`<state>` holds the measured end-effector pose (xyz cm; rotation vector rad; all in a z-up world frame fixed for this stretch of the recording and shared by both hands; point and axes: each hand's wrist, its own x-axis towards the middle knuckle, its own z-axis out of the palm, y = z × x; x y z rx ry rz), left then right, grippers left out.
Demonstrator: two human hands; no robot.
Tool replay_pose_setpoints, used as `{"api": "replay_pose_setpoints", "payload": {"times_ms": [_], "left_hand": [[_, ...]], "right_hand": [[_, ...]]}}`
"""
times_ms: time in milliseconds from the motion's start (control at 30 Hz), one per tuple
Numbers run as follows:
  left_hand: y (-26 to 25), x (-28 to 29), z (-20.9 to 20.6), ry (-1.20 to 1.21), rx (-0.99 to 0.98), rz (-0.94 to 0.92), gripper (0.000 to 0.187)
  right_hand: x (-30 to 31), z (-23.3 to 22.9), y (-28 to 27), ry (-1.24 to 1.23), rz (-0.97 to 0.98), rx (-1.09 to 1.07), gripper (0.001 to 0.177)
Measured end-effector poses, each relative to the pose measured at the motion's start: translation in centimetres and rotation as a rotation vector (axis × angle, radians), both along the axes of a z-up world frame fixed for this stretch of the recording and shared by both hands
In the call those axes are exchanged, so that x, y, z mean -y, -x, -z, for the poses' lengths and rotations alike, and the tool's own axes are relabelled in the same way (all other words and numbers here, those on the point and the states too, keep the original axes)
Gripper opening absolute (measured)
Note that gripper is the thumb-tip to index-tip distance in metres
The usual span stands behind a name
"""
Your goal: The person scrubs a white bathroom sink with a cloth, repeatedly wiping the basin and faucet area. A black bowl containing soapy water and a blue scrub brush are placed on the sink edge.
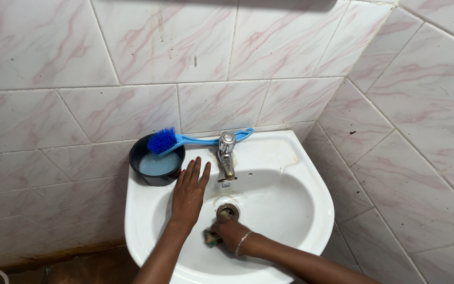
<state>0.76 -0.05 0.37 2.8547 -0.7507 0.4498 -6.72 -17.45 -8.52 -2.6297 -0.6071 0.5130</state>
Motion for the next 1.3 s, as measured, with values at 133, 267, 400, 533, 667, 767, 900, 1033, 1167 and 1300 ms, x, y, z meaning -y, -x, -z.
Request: {"api": "replay_pose_setpoints", "payload": {"times_ms": [133, 267, 400, 533, 667, 767, 900, 1033, 1167, 1300], "left_hand": [[0.1, -0.2, -0.3, 0.042, 0.010, 0.023, 0.081], [0.3, 0.3, -1.2, -0.023, -0.018, -0.028, 0.082], [0.6, 0.4, -2.1, 0.167, -0.116, 0.018, 0.074], [0.1, 1.3, -2.1, 0.190, -0.146, -0.020, 0.073], [-0.8, 2.6, -1.2, 0.180, -0.048, -0.083, 0.063], [-1.2, 3.4, -0.8, 0.182, 0.004, -0.117, 0.065], [-1.4, 3.7, -0.4, 0.159, -0.003, -0.151, 0.068], [-1.8, 4.0, -0.5, 0.153, 0.000, -0.154, 0.068], [-1.6, 4.3, -0.3, 0.145, 0.009, -0.183, 0.068], [-1.7, 4.5, -0.6, 0.120, -0.023, -0.189, 0.069]], "right_hand": [[-0.7, -2.8, -0.8, -0.326, -0.049, -0.040, 0.044], [1.5, -7.1, -0.5, -0.463, 0.051, 0.041, 0.046], [4.5, -13.1, 0.8, -0.635, 0.262, 0.033, 0.045], [7.2, -18.2, 0.7, -0.625, 0.453, 0.150, 0.049], [9.2, -20.1, -1.4, -0.570, 0.687, 0.250, 0.049], [10.0, -19.2, -3.8, -0.536, 0.659, 0.521, 0.050], [9.9, -16.7, -6.4, -0.394, 0.448, 0.535, 0.057], [10.5, -15.2, -7.1, -0.124, 0.494, 0.544, 0.079], [9.8, -13.7, -9.1, -0.279, 0.450, 0.560, 0.082], [9.1, -12.3, -11.3, -0.315, 0.408, 0.504, 0.064]]}}
